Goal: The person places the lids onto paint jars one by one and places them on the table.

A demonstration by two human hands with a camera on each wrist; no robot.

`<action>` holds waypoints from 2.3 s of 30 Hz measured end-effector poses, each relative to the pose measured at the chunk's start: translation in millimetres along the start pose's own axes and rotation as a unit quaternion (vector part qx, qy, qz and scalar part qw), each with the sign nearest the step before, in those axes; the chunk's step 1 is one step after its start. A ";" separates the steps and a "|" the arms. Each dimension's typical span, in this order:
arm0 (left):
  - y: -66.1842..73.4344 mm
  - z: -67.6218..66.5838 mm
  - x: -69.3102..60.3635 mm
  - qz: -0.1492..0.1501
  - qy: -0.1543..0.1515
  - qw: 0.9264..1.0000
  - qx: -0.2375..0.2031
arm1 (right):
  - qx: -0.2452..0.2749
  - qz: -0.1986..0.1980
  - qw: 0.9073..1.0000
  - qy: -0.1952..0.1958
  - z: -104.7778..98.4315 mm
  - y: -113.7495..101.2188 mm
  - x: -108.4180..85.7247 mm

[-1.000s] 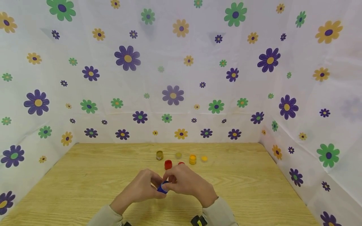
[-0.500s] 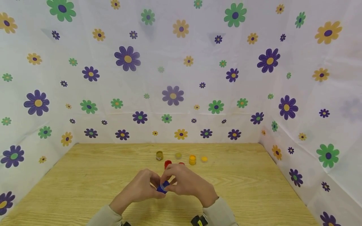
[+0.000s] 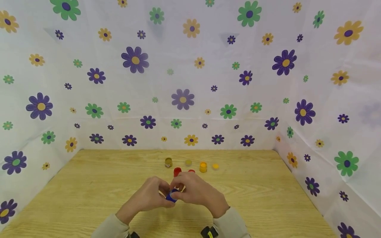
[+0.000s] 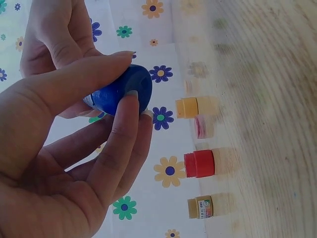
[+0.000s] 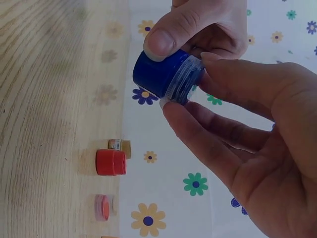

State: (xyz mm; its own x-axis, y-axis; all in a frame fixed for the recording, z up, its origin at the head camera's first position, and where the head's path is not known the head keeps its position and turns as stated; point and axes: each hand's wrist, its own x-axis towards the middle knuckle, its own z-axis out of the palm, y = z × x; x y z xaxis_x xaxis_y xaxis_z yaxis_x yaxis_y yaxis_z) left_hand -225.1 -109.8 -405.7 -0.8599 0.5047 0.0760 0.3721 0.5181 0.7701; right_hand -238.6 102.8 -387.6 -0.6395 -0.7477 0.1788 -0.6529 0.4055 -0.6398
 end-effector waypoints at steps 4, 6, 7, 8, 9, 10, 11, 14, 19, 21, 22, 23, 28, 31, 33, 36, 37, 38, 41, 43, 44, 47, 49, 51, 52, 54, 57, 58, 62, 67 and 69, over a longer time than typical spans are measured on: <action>1.1 -0.4 0.2 0.002 -0.001 1.000 0.001 | -0.023 -0.003 1.000 0.009 0.4 -0.4 0.4; 1.5 -0.4 0.3 0.003 -0.002 1.000 -0.002 | -0.032 -0.004 0.999 0.012 0.4 -0.6 0.7; 1.6 -0.4 0.2 0.002 -0.003 1.000 -0.004 | -0.034 -0.005 0.999 0.013 0.5 -0.7 0.8; 1.7 -0.5 0.2 0.002 -0.003 1.000 -0.005 | -0.036 -0.004 0.999 0.013 0.5 -0.8 1.0; 1.7 -0.5 0.2 0.001 -0.003 1.000 -0.006 | -0.037 -0.003 0.999 0.013 0.5 -0.8 1.1; 1.7 -0.5 0.2 0.001 -0.003 1.000 -0.006 | -0.039 -0.002 0.999 0.013 0.5 -0.9 1.0; 1.8 -0.5 0.2 0.000 -0.003 1.000 -0.007 | -0.039 0.000 0.999 0.011 0.5 -0.9 0.9; 1.2 -0.6 0.4 -0.002 -0.001 1.000 -0.005 | -0.033 0.005 0.999 0.008 0.2 -1.0 0.4; 0.3 -1.4 0.6 -0.003 0.002 1.000 -0.001 | -0.013 -0.002 1.000 0.000 -1.6 -1.4 -0.7; 0.2 -1.7 0.5 -0.003 0.002 1.000 -0.001 | -0.005 -0.004 1.000 -0.004 -2.1 -2.2 -1.1; 0.2 -1.8 0.3 -0.003 0.002 1.000 -0.001 | -0.002 -0.003 1.000 -0.006 -2.2 -2.7 -1.3; 0.1 -1.9 0.2 -0.003 0.002 1.000 -0.001 | 0.002 -0.001 1.000 -0.008 -2.0 -2.9 -1.4; -0.4 -1.5 0.1 0.000 0.004 1.000 -0.001 | 0.009 -0.006 1.000 -0.011 -0.6 -3.3 -1.3; -0.3 -0.9 0.4 -0.002 0.004 1.000 -0.004 | 0.011 -0.012 1.000 -0.012 -0.1 -3.2 -1.5; 0.1 -0.5 0.5 -0.004 0.002 1.000 -0.004 | 0.012 -0.012 1.000 -0.014 -0.2 -2.8 -1.7; 0.8 -0.3 0.5 -0.006 0.000 1.000 -0.004 | 0.011 -0.007 1.000 -0.017 -1.1 -3.1 -1.7; 1.0 -0.2 0.5 -0.006 0.000 1.000 -0.003 | 0.008 -0.005 1.000 -0.017 -1.4 -3.1 -1.8; 1.2 -0.2 0.5 -0.007 -0.001 1.000 -0.002 | 0.006 -0.002 1.000 -0.016 -1.5 -3.2 -1.8; 1.7 -0.1 0.8 -0.008 -0.001 1.000 0.000 | -0.006 0.004 1.000 -0.013 -1.6 -3.1 -1.7; 1.8 -0.1 0.8 -0.009 -0.002 1.000 0.000 | -0.013 0.005 1.000 -0.012 -1.6 -2.9 -1.7; 1.9 -0.1 0.7 -0.009 -0.002 1.000 -0.001 | -0.014 0.006 1.000 -0.011 -1.6 -2.9 -1.7; 1.8 -0.1 0.5 -0.010 -0.002 1.000 -0.002 | -0.019 0.006 1.000 -0.011 -1.4 -2.7 -1.4; 1.5 0.0 0.4 -0.010 -0.002 1.000 -0.002 | -0.020 0.006 1.000 -0.010 -1.3 -2.6 -1.2; 1.2 0.0 0.5 -0.009 -0.001 1.000 0.001 | -0.022 0.005 1.000 -0.010 -1.3 -2.3 -0.9; 1.1 -0.1 0.4 -0.008 0.000 1.000 0.003 | -0.025 0.003 1.000 -0.010 -1.4 -2.4 -0.7; 1.0 -0.4 0.2 -0.008 0.000 1.000 0.004 | -0.031 0.000 0.999 -0.010 -1.8 -2.7 -0.4; 1.1 -1.0 -0.2 -0.011 0.000 1.000 0.003 | -0.037 -0.005 0.999 -0.009 -1.8 -3.6 -0.1; 1.1 -1.2 -0.3 -0.012 0.000 1.000 0.002 | -0.038 -0.007 0.999 -0.008 -1.6 -4.0 -0.1; 1.2 -1.7 -0.7 -0.014 -0.001 1.000 -0.001 | -0.028 -0.017 0.999 -0.011 -0.9 -4.3 -0.1; 1.1 -1.4 -0.3 -0.010 -0.001 1.000 -0.002 | -0.021 -0.023 0.999 -0.013 -0.5 -4.0 0.1; 1.2 -1.0 0.1 -0.009 -0.001 1.000 -0.002 | -0.019 -0.023 0.999 -0.014 -0.7 -4.3 -0.2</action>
State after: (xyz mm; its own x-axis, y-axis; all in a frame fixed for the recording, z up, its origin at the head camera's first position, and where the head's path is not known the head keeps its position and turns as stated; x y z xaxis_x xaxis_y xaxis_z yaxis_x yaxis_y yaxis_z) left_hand -225.0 -109.9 -404.2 -0.8656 0.4969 0.0614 0.3555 0.5235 0.7743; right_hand -235.9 101.5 -384.3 -0.5974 -0.7799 0.1867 -0.6966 0.3894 -0.6026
